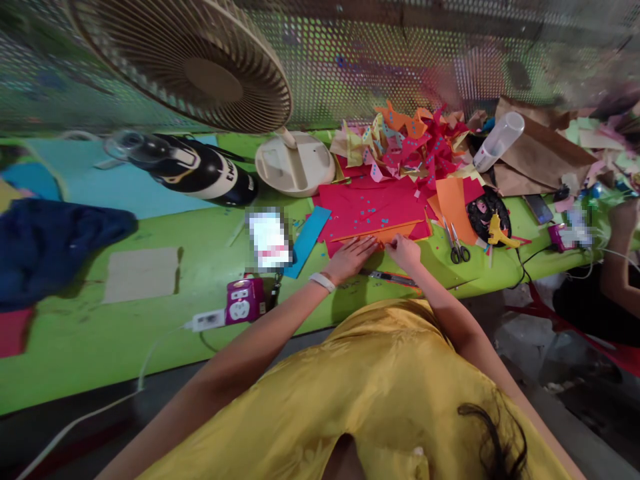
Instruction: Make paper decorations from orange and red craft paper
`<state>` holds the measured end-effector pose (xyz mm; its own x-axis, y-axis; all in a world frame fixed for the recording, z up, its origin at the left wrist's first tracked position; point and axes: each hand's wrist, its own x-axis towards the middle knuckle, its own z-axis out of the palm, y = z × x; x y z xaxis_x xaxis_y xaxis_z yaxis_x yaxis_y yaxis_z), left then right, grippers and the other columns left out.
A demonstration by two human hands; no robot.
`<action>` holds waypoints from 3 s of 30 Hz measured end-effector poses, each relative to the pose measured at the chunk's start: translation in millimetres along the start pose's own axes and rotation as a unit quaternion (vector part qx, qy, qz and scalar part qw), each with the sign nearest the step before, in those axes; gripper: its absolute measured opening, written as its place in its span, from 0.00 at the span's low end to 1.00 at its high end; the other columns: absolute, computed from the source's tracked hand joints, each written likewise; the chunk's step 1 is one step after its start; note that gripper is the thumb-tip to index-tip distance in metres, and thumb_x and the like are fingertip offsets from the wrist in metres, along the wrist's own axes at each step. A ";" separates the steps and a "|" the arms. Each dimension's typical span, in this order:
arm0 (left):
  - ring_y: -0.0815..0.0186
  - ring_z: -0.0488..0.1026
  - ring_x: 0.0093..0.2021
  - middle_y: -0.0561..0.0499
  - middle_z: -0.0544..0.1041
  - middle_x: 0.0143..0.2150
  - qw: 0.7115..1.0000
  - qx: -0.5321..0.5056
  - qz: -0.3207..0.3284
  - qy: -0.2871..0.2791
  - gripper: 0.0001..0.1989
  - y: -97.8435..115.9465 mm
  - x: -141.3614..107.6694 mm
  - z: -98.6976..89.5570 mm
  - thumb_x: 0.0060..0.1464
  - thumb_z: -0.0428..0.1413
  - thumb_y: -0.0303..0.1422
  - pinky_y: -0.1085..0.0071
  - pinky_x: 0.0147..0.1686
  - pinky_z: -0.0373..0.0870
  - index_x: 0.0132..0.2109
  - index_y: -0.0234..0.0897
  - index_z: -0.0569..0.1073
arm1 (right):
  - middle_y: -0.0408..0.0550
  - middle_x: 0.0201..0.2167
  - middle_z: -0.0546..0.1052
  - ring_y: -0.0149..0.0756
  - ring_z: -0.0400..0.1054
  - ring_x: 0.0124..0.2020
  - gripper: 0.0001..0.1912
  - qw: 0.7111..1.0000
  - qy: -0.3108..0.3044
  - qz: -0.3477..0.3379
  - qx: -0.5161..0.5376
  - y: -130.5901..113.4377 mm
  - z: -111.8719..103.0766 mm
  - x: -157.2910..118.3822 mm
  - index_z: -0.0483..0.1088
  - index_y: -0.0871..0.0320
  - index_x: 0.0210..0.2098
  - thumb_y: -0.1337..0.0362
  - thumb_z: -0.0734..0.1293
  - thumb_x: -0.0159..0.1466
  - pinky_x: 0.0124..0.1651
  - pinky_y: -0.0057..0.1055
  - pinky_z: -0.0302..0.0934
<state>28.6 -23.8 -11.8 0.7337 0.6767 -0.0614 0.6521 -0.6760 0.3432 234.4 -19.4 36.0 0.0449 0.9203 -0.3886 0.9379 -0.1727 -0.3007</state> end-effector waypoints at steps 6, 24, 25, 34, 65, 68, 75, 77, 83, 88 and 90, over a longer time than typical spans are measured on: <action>0.64 0.54 0.71 0.43 0.60 0.70 1.000 0.002 0.017 0.005 0.35 -3.4 5.8 4.9 0.55 0.41 0.18 0.57 0.69 0.51 0.70 0.35 0.57 | 0.48 0.38 0.81 0.37 0.75 0.38 0.12 1.000 -0.004 -0.002 -0.002 0.5 -1.5 0.1 0.74 0.55 0.39 0.55 0.64 0.66 0.39 0.29 0.63; 0.62 0.51 0.72 0.44 0.56 0.72 1.000 -0.005 -0.005 -0.001 0.29 1.3 -3.1 1.0 0.64 0.40 0.25 0.56 0.70 0.45 0.71 0.36 0.56 | 0.48 0.36 0.81 0.36 0.75 0.37 0.13 1.000 -0.001 -0.003 0.007 3.4 1.9 3.0 0.74 0.55 0.39 0.53 0.64 0.67 0.37 0.28 0.61; 0.62 0.51 0.72 0.43 0.56 0.72 1.000 -0.004 -0.009 0.005 0.28 3.7 -3.2 2.0 0.65 0.39 0.27 0.56 0.70 0.44 0.71 0.35 0.55 | 0.48 0.36 0.81 0.36 0.75 0.37 0.13 1.000 -0.001 -0.002 0.005 3.9 2.6 3.4 0.74 0.55 0.39 0.54 0.64 0.67 0.37 0.28 0.61; 0.61 0.50 0.72 0.43 0.55 0.72 0.999 0.015 -0.015 0.033 0.27 14.3 -3.4 6.6 0.68 0.39 0.30 0.55 0.71 0.43 0.71 0.34 0.54 | 0.47 0.40 0.81 0.36 0.75 0.40 0.13 0.999 -0.004 -0.037 0.009 3.5 -1.1 -6.9 0.74 0.55 0.44 0.56 0.62 0.68 0.41 0.27 0.63; 0.58 0.53 0.72 0.42 0.57 0.71 1.000 0.009 0.007 0.026 0.26 4.7 4.5 4.8 0.68 0.43 0.38 0.52 0.70 0.46 0.69 0.35 0.59 | 0.49 0.57 0.75 0.38 0.74 0.49 0.25 0.992 -0.014 -0.113 -0.058 2.1 3.0 -5.0 0.61 0.50 0.66 0.62 0.53 0.72 0.51 0.33 0.66; 0.58 0.53 0.72 0.42 0.59 0.70 0.999 0.007 0.003 0.035 0.26 4.9 5.2 5.4 0.68 0.44 0.39 0.53 0.70 0.46 0.69 0.35 0.59 | 0.49 0.57 0.75 0.38 0.74 0.49 0.24 0.991 -0.018 -0.115 -0.063 0.8 1.3 -5.5 0.61 0.49 0.66 0.62 0.52 0.72 0.50 0.32 0.66; 0.57 0.54 0.71 0.40 0.62 0.69 0.999 0.007 0.005 0.047 0.26 4.6 6.4 6.5 0.68 0.44 0.41 0.53 0.70 0.47 0.67 0.32 0.62 | 0.49 0.54 0.77 0.38 0.75 0.47 0.24 0.990 -0.025 -0.120 -0.068 -3.3 -2.4 -1.9 0.63 0.48 0.65 0.61 0.53 0.72 0.48 0.31 0.66; 0.58 0.54 0.71 0.39 0.62 0.69 0.999 0.002 0.003 0.051 0.27 5.0 6.3 6.6 0.68 0.44 0.41 0.54 0.70 0.47 0.67 0.30 0.62 | 0.49 0.52 0.77 0.38 0.75 0.46 0.23 0.990 -0.023 -0.120 -0.068 -4.3 -3.0 -0.5 0.64 0.47 0.64 0.61 0.53 0.72 0.47 0.31 0.66; 0.57 0.54 0.71 0.37 0.62 0.68 0.998 -0.016 -0.010 0.063 0.28 6.8 5.9 8.2 0.68 0.44 0.41 0.54 0.70 0.47 0.67 0.29 0.61 | 0.50 0.52 0.77 0.38 0.75 0.46 0.23 0.990 -0.027 -0.119 -0.077 -6.6 -5.1 0.4 0.64 0.47 0.64 0.61 0.53 0.72 0.46 0.31 0.65; 0.58 0.54 0.71 0.35 0.60 0.69 0.998 -0.020 -0.008 0.063 0.28 6.3 6.4 8.3 0.68 0.43 0.42 0.54 0.70 0.47 0.66 0.27 0.62 | 0.51 0.52 0.77 0.39 0.75 0.46 0.23 0.988 -0.027 -0.127 -0.081 -7.2 -5.7 -1.7 0.65 0.49 0.64 0.61 0.52 0.72 0.46 0.31 0.65; 0.59 0.53 0.71 0.35 0.59 0.70 0.998 -0.019 -0.008 0.059 0.28 6.2 6.8 5.9 0.68 0.43 0.41 0.54 0.70 0.47 0.66 0.27 0.61 | 0.51 0.51 0.77 0.39 0.75 0.46 0.23 0.987 -0.031 -0.133 -0.085 -7.1 -5.4 -2.9 0.65 0.48 0.63 0.62 0.52 0.72 0.46 0.31 0.65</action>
<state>38.8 -25.2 -15.6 0.6936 0.7191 0.0434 0.6548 -0.6544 0.3782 229.5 -19.0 44.0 -0.2262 0.9008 -0.3707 0.9583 0.1376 -0.2503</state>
